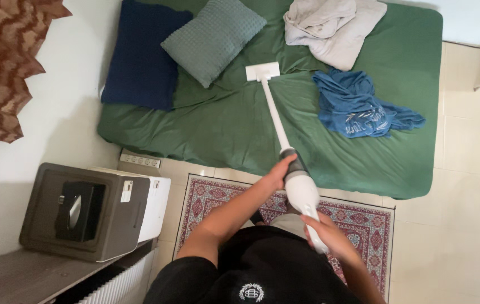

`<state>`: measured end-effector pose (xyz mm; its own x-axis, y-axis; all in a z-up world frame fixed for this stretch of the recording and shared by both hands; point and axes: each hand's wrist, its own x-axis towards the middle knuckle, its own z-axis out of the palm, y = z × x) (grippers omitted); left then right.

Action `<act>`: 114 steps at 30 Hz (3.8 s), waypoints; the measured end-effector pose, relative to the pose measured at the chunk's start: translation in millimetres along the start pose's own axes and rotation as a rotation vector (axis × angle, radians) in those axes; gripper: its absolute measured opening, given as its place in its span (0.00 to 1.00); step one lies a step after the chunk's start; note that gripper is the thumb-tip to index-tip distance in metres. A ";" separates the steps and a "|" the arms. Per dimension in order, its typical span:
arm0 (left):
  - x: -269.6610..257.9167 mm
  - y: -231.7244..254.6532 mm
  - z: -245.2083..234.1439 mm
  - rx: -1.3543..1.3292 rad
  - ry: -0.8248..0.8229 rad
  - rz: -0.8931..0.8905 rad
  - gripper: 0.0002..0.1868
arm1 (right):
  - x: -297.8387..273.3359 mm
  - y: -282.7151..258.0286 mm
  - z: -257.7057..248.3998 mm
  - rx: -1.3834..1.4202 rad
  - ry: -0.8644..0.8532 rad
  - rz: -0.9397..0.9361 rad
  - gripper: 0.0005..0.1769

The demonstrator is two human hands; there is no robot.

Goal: The person uses a handheld vacuum cleaner to clean a patterned rug and a green mattress in a bedroom. They move the vacuum head back and forth across the surfaces, covering the rug and the mattress area.

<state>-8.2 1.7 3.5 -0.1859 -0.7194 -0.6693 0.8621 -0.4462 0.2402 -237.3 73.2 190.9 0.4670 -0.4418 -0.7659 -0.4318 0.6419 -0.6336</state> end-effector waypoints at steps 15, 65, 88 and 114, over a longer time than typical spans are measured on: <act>-65.9 -78.4 75.3 -0.019 0.054 -0.069 0.30 | -106.9 8.5 -28.4 -0.159 0.049 0.019 0.20; 97.1 168.8 49.6 0.192 0.103 0.088 0.29 | 127.7 -141.1 -38.2 0.155 -0.125 -0.054 0.17; -64.3 123.6 10.3 0.125 0.202 -0.019 0.37 | 33.6 -87.1 119.4 -0.132 0.172 0.099 0.20; -19.4 284.5 -26.6 0.392 0.234 -0.090 0.31 | 108.4 -199.8 230.4 0.439 0.090 0.062 0.21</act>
<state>253.3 -97.2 66.1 -0.1018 -0.5493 -0.8294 0.5956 -0.7015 0.3914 77.4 41.4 259.6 0.3728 -0.4343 -0.8200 -0.0796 0.8655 -0.4946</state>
